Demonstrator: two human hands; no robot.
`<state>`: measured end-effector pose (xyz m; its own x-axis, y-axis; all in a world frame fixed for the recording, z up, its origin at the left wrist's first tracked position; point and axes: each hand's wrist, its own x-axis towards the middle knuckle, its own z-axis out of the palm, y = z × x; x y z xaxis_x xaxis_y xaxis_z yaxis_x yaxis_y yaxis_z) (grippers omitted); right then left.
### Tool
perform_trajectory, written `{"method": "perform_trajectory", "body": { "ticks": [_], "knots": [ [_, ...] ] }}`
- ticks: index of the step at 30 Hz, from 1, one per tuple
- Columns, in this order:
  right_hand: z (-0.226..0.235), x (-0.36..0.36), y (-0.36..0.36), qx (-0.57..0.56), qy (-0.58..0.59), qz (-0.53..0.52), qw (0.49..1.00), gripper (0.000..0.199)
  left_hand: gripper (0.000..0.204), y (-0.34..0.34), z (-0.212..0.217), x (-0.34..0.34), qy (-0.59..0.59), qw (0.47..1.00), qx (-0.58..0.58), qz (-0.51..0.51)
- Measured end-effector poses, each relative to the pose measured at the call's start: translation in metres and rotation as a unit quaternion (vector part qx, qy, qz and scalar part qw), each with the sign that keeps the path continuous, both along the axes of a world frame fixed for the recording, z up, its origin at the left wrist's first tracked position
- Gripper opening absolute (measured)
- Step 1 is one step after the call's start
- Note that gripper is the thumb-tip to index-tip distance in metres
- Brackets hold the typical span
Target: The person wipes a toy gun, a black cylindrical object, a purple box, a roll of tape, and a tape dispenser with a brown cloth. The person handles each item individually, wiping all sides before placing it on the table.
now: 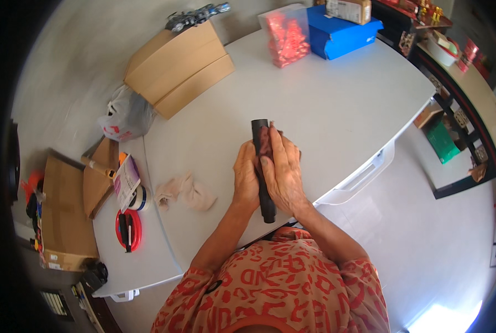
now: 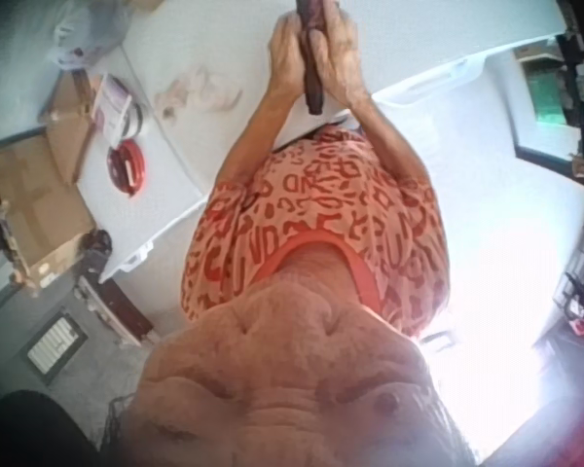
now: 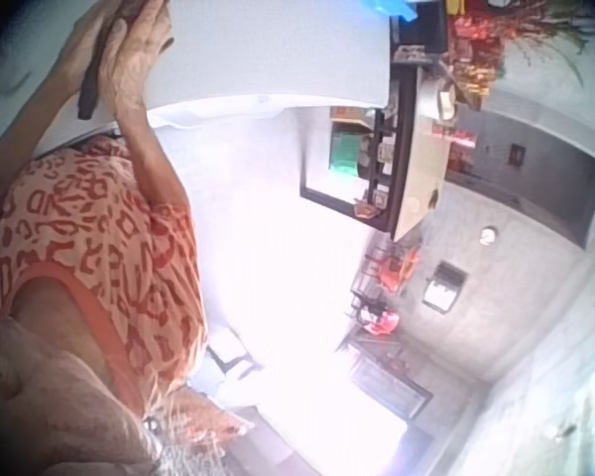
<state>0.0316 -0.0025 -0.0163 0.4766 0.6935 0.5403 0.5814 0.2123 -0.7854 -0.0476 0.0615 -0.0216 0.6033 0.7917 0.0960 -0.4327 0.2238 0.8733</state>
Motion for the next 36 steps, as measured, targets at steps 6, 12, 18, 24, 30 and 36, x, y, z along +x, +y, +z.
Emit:
{"method": "perform_trajectory", "body": {
  "ticks": [6,12,18,24,30,36],
  "knots": [
    [-0.004,-0.006,-0.015,-0.024,-0.078,0.0,0.997,0.063,0.027,-0.009,-0.003,0.008,-0.061,0.998,-0.005,0.012],
    [0.02,0.018,0.013,0.021,0.031,0.026,0.999,0.043,0.036,-0.019,0.004,0.007,-0.001,0.992,0.11,0.056],
    [0.046,0.045,0.031,0.015,0.427,0.205,0.881,0.039,0.038,-0.019,0.003,0.0,0.062,0.987,0.147,0.025],
    [0.029,0.031,0.026,0.048,0.146,0.001,0.988,0.014,0.036,-0.013,0.014,-0.003,0.102,0.989,0.111,0.004],
    [0.036,0.036,0.011,0.094,0.311,0.112,0.939,0.01,0.033,-0.009,0.007,-0.018,0.109,0.975,0.192,-0.03],
    [0.042,0.045,0.006,0.221,0.53,0.311,0.757,0.03,0.03,-0.006,0.024,-0.03,0.112,0.941,0.317,-0.033]
  ]
}}
